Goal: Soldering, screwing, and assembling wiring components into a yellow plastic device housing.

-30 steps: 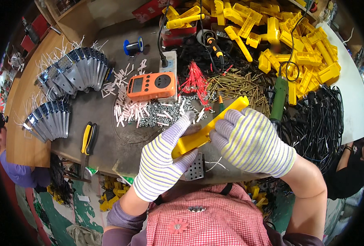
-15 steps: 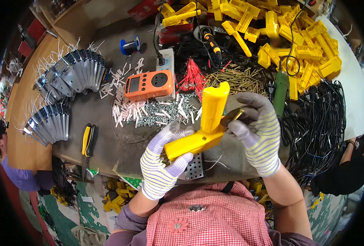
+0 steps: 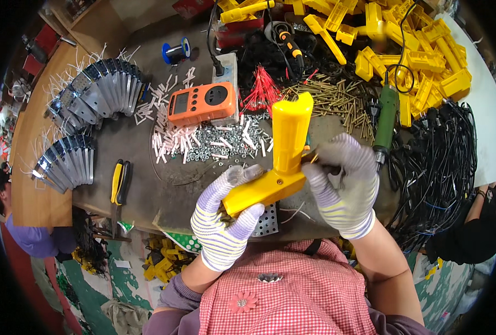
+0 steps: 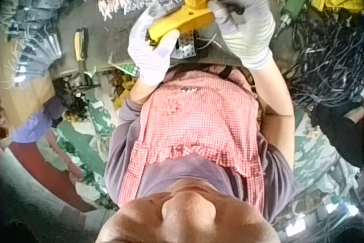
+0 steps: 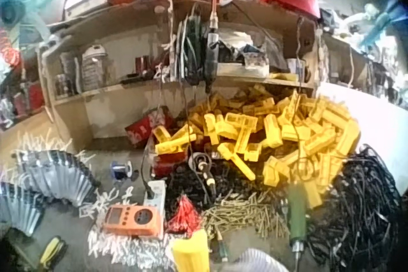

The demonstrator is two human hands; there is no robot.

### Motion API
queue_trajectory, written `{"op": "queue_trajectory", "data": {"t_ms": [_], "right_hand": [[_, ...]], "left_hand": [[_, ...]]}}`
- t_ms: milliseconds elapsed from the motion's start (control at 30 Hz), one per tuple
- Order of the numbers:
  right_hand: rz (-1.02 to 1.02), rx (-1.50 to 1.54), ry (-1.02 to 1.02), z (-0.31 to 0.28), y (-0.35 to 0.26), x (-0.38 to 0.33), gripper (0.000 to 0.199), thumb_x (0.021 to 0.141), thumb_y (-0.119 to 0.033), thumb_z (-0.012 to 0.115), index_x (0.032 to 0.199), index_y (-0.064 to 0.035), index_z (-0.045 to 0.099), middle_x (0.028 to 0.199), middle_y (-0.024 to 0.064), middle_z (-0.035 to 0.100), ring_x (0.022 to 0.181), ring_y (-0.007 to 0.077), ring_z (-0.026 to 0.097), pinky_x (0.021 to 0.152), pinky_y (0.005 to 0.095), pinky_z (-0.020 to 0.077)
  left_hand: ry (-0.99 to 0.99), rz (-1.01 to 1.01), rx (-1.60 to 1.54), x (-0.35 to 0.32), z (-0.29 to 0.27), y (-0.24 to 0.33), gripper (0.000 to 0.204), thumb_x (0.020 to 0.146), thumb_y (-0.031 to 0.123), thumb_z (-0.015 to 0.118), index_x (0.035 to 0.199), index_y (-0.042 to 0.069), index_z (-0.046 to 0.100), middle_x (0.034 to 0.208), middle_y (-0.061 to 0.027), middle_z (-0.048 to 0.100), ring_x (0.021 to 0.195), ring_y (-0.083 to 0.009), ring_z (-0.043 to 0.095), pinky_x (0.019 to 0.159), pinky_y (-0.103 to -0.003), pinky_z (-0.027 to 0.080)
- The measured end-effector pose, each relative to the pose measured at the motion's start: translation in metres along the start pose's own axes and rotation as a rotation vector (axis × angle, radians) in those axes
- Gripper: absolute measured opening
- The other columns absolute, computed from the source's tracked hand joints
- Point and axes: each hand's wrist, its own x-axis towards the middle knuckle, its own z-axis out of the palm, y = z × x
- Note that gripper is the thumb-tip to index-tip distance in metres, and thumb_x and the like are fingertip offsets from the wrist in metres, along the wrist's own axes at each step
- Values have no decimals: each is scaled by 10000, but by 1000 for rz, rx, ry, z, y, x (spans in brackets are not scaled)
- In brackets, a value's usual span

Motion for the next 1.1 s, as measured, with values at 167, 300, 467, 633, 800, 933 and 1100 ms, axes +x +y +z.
{"op": "queue_trajectory", "data": {"t_ms": [167, 300, 467, 633, 800, 933, 1100], "right_hand": [[-377, -295, -164, -23, -10, 15, 303, 825, -363, 743, 980, -110, 682, 1026, 115, 640, 994, 323, 622, 845, 467, 503], [-615, -533, -140, -48, -26, 24, 329, 724, -285, 764, 1048, -269, 709, 1064, 31, 642, 1034, 288, 613, 868, 500, 489], [-416, -366, -804, -66, -35, 11, 248, 775, -215, 658, 1018, -166, 679, 862, 4, 621, 779, 190, 635, 685, 342, 514], [-207, -533, -569, -56, 12, -51, 245, 794, -208, 641, 1031, -160, 683, 836, 10, 628, 714, 198, 614, 617, 360, 475], [-163, -564, -590, -55, 13, -53, 294, 762, -200, 694, 1052, -160, 687, 878, 18, 652, 722, 200, 626, 624, 353, 480], [-149, -515, -576, -55, 5, -41, 297, 764, -199, 696, 1059, -165, 690, 879, 19, 650, 725, 201, 625, 618, 354, 480], [-260, -566, -608, -47, 8, -28, 291, 776, -190, 690, 1066, -178, 695, 881, 13, 646, 719, 197, 618, 615, 356, 477]], "left_hand": [[-97, 102, -180, 25, -19, -2, 651, 835, 27, 770, 1415, 7, 475, 1288, -208, 630, 1138, -307, 668, 949, -415, 553], [-478, -25, -196, 70, -42, 24, 711, 810, 133, 789, 1434, 1, 472, 1273, -202, 648, 1036, -262, 702, 954, -391, 523], [-518, -523, -510, 56, -18, 18, 819, 821, 179, 784, 1519, 56, 374, 1340, -160, 591, 1076, -208, 641, 989, -359, 480], [-760, 124, 392, 38, -13, -10, 1027, 687, 532, 796, 1474, 0, 408, 1305, -251, 552, 1164, -431, 552, 1045, -488, 424], [-815, 132, 561, 29, -6, -10, 978, 668, 464, 832, 1457, 28, 453, 981, -134, 599, 933, -350, 573, 864, -474, 456], [-794, 107, 576, 27, -6, -6, 942, 684, 382, 807, 1455, -4, 426, 984, -161, 610, 943, -368, 598, 874, -472, 480], [-691, 122, 615, 24, -6, -5, 957, 669, 348, 824, 1458, -8, 415, 938, -152, 610, 907, -361, 600, 835, -468, 487]]}}
